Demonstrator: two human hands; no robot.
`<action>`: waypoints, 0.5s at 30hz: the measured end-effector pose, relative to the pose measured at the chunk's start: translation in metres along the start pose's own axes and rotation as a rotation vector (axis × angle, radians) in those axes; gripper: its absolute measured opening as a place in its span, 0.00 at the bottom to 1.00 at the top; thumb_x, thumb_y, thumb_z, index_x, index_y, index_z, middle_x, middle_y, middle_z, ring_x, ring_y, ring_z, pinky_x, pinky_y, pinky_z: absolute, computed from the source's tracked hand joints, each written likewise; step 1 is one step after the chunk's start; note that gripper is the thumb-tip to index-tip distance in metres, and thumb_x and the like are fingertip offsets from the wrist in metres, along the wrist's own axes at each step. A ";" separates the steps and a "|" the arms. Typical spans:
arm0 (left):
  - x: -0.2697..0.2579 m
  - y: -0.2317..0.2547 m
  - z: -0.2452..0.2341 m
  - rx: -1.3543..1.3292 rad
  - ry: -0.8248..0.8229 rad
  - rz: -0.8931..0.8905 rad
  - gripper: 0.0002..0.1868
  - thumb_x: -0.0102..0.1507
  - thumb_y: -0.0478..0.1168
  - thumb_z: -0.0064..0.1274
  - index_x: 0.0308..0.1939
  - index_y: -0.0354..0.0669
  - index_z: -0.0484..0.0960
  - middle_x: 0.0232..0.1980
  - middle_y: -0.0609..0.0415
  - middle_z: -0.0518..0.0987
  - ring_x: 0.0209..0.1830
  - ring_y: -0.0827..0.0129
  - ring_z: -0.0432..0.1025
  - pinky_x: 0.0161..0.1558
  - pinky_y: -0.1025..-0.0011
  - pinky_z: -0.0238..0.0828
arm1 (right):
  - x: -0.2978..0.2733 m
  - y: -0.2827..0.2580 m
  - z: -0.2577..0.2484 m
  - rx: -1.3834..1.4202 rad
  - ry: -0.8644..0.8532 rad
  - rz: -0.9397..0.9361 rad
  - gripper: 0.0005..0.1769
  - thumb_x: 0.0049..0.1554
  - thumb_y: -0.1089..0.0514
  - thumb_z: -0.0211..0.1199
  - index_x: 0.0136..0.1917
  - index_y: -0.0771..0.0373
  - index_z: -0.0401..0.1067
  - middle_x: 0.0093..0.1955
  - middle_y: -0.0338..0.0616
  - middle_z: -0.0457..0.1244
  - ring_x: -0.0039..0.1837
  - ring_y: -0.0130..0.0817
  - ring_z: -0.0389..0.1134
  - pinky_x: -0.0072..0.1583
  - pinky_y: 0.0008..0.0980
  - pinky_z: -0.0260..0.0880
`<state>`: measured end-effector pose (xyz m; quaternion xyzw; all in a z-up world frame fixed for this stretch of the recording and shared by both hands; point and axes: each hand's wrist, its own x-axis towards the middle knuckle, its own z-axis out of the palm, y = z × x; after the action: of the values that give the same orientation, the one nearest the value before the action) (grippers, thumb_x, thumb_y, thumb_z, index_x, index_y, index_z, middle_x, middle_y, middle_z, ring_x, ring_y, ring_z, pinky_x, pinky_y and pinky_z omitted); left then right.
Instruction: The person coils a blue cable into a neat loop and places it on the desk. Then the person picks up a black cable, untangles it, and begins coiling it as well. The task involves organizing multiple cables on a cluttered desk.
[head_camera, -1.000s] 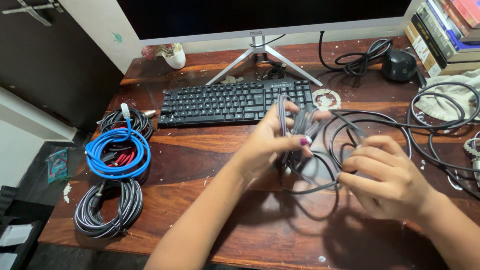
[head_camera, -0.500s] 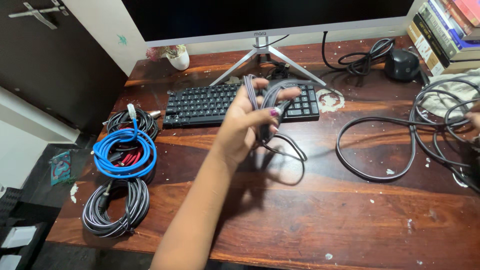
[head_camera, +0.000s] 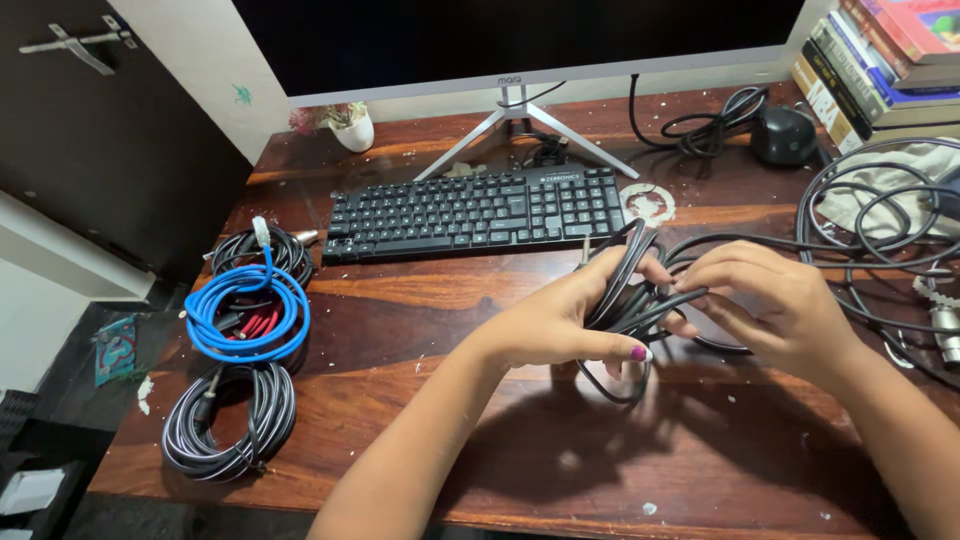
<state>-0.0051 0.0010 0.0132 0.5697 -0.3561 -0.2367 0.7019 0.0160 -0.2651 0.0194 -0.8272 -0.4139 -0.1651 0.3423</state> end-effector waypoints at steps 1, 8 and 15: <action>0.001 -0.001 0.000 0.043 0.012 0.018 0.34 0.63 0.28 0.59 0.70 0.41 0.60 0.63 0.40 0.80 0.61 0.74 0.74 0.60 0.72 0.72 | -0.001 -0.002 -0.001 -0.020 0.045 -0.026 0.15 0.50 0.65 0.66 0.52 0.59 0.78 0.52 0.42 0.70 0.57 0.38 0.72 0.58 0.32 0.73; 0.002 0.011 -0.015 -0.219 0.363 0.121 0.35 0.62 0.31 0.60 0.69 0.41 0.60 0.65 0.43 0.78 0.47 0.68 0.78 0.56 0.69 0.75 | -0.002 -0.005 -0.016 0.070 -0.240 0.066 0.14 0.43 0.58 0.74 0.45 0.55 0.83 0.47 0.38 0.70 0.52 0.35 0.71 0.51 0.34 0.73; -0.007 0.022 -0.036 -0.463 0.401 0.289 0.26 0.66 0.30 0.55 0.66 0.40 0.62 0.64 0.35 0.77 0.39 0.68 0.76 0.44 0.72 0.76 | -0.004 0.048 -0.036 -0.256 -0.518 0.171 0.14 0.45 0.46 0.73 0.42 0.53 0.85 0.52 0.38 0.70 0.55 0.38 0.68 0.56 0.41 0.69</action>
<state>0.0166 0.0344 0.0290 0.3742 -0.2248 -0.0927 0.8949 0.0521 -0.3123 0.0223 -0.9100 -0.3922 0.0299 0.1309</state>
